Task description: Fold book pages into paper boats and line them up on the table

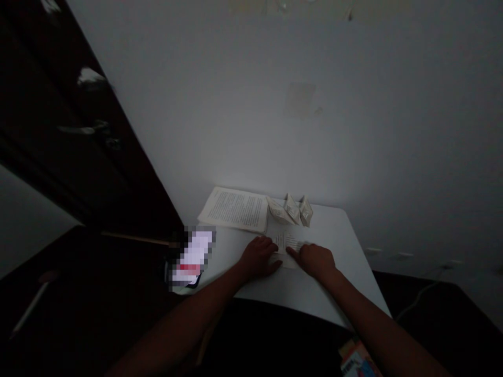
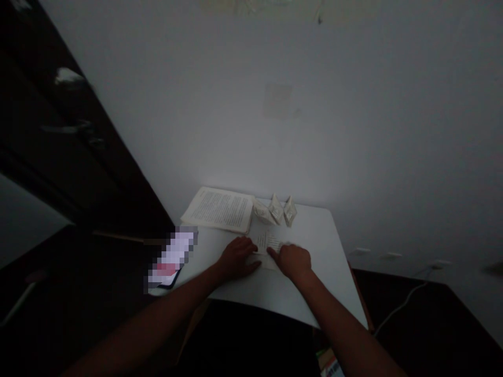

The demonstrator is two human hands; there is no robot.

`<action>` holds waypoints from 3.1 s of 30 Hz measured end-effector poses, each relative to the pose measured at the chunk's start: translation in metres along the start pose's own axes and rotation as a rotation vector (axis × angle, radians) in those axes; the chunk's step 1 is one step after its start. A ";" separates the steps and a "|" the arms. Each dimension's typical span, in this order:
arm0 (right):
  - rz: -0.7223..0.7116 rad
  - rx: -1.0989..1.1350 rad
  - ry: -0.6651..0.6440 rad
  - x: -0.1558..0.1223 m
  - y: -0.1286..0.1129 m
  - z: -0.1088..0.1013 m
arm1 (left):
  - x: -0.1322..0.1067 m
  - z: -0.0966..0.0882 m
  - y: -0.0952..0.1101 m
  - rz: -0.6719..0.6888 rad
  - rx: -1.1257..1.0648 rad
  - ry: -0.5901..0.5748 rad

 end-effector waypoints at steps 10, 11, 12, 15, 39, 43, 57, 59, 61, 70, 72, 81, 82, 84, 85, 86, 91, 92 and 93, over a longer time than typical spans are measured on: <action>-0.120 0.137 -0.097 -0.004 0.011 0.001 | 0.001 0.006 0.001 0.169 -0.108 0.140; -0.162 0.188 -0.083 -0.008 0.011 -0.002 | 0.001 0.006 0.000 0.174 -0.111 0.154; -0.211 0.238 -0.057 -0.012 0.010 -0.006 | 0.001 0.006 0.000 0.178 -0.113 0.164; -0.409 0.321 0.077 -0.027 -0.001 -0.019 | 0.000 0.005 0.001 0.185 -0.118 0.184; -0.692 0.272 0.380 -0.045 -0.019 -0.010 | 0.000 -0.001 0.001 0.182 -0.167 0.143; -0.705 0.272 0.364 -0.046 -0.021 -0.009 | -0.002 0.000 0.001 0.191 -0.195 0.147; -0.672 0.357 0.366 -0.040 -0.018 -0.012 | -0.004 -0.001 -0.002 0.162 -0.227 0.192; -0.673 0.383 0.360 -0.039 -0.016 -0.013 | -0.004 -0.003 -0.003 0.151 -0.224 0.192; -0.679 0.408 0.360 -0.039 -0.013 -0.012 | -0.004 -0.003 -0.004 0.137 -0.218 0.194; -0.711 0.443 0.505 -0.049 -0.008 -0.010 | -0.005 -0.007 -0.001 0.165 -0.233 0.212; -0.730 0.435 0.539 -0.051 -0.011 -0.009 | -0.005 -0.007 0.000 0.188 -0.231 0.210; -0.798 0.325 0.518 -0.061 -0.022 -0.011 | -0.005 -0.006 -0.001 0.184 -0.215 0.240; -0.807 0.312 0.510 -0.062 -0.022 -0.011 | -0.005 -0.007 -0.001 0.182 -0.217 0.242; -0.806 0.291 0.497 -0.063 -0.022 -0.012 | -0.005 -0.007 -0.001 0.180 -0.217 0.238; -0.797 0.288 0.491 -0.062 -0.021 -0.012 | -0.005 -0.008 -0.001 0.180 -0.217 0.234; -0.786 0.289 0.483 -0.061 -0.020 -0.013 | -0.005 -0.008 -0.001 0.177 -0.217 0.231; -0.747 0.351 0.340 -0.050 -0.020 -0.014 | -0.004 -0.008 -0.002 0.163 -0.231 0.232; -0.735 0.369 0.306 -0.047 -0.020 -0.015 | -0.004 -0.007 -0.003 0.156 -0.233 0.227; -0.723 0.389 0.278 -0.045 -0.019 -0.016 | -0.004 -0.006 -0.003 0.149 -0.235 0.220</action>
Point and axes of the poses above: each hand's wrist, its own x-axis towards the middle knuckle, its own z-axis out of the palm, y = z × x, the point moved 10 cm from there along x, towards the middle knuckle, and after that the axes turned 10 degrees about z, right-handed, at the moved point
